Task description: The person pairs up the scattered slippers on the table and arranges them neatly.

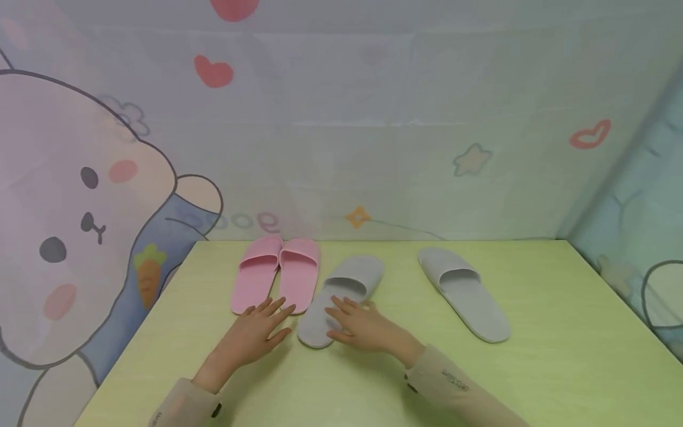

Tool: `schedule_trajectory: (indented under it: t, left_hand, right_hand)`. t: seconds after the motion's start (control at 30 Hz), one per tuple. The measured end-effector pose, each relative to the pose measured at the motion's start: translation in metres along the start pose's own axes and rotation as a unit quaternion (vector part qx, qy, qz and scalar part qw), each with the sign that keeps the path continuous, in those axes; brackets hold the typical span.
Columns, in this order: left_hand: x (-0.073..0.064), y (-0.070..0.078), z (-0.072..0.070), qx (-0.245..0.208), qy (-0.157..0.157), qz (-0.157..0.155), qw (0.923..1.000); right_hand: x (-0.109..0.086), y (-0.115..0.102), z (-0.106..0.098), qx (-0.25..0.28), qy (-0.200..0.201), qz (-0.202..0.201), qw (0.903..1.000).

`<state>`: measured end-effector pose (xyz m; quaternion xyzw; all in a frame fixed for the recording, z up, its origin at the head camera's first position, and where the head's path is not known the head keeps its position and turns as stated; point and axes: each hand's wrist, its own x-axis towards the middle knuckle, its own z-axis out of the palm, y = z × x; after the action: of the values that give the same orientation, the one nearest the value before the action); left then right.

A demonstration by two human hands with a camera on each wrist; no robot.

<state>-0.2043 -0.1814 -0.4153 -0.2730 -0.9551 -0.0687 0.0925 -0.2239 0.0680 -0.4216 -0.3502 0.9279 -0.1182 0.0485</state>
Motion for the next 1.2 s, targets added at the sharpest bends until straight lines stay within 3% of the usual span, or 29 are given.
schedule_trajectory:
  t: [0.3, 0.8, 1.2]
  left_hand:
    - [0.004, 0.013, -0.001, -0.018, 0.0, -0.005, 0.9998]
    - [0.005, 0.034, -0.007, 0.006, 0.05, 0.009, 0.9987]
    - [0.001, 0.041, -0.009, 0.005, 0.096, 0.029, 0.9949]
  right_hand:
    - [-0.017, 0.009, -0.006, 0.038, 0.029, 0.005, 0.9988]
    - [-0.053, 0.032, -0.013, 0.072, 0.052, 0.033, 0.9955]
    - [-0.078, 0.043, -0.022, 0.078, 0.08, 0.045, 0.9927]
